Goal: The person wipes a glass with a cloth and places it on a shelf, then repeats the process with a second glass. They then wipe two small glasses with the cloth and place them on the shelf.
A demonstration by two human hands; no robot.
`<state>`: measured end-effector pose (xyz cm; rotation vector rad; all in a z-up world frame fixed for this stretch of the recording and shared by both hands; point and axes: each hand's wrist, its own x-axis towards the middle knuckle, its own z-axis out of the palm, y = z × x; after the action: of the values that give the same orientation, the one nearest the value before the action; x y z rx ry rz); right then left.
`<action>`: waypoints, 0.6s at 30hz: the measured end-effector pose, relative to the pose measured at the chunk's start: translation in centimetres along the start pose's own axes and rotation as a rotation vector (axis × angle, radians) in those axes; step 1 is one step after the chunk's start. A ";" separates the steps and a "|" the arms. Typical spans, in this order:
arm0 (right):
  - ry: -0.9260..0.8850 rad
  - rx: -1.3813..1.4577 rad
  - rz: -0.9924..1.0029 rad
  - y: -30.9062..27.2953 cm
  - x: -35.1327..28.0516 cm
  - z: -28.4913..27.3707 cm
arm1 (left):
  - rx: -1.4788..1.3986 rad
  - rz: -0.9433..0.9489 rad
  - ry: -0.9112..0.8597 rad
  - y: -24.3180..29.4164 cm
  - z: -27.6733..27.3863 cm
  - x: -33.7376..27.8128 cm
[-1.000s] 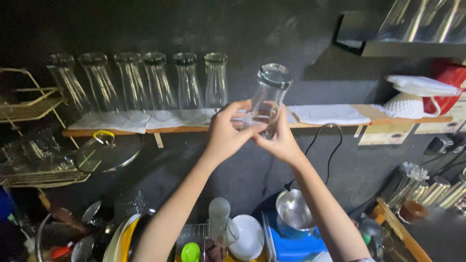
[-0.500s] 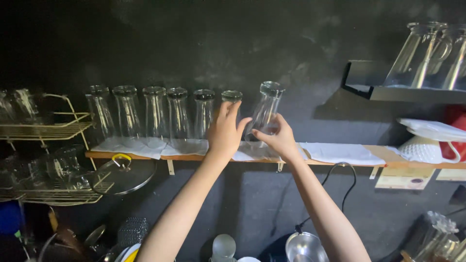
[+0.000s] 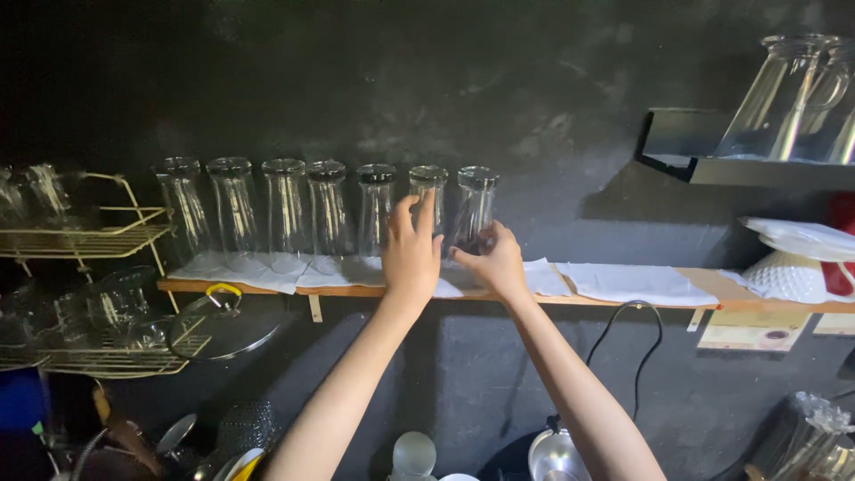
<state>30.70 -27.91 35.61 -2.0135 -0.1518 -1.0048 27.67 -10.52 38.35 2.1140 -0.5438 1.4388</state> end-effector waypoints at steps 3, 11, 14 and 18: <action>0.016 -0.042 -0.006 0.6 0.1 0.5 | 0.000 -0.039 -0.043 0.2 -0.1 -0.2; 0.083 0.061 -0.050 -0.4 -1.4 1.1 | -0.025 -0.056 -0.024 0.4 -0.2 -0.9; 0.073 0.022 -0.010 -1.2 -1.6 0.8 | -0.012 -0.045 -0.006 0.4 0.0 -1.4; 0.161 -0.119 -0.159 -1.3 -2.0 0.7 | -0.036 -0.027 0.013 0.2 0.2 -2.2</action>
<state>29.21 -26.06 34.85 -2.0411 -0.1710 -1.2996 26.89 -10.76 36.29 2.0753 -0.5304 1.4162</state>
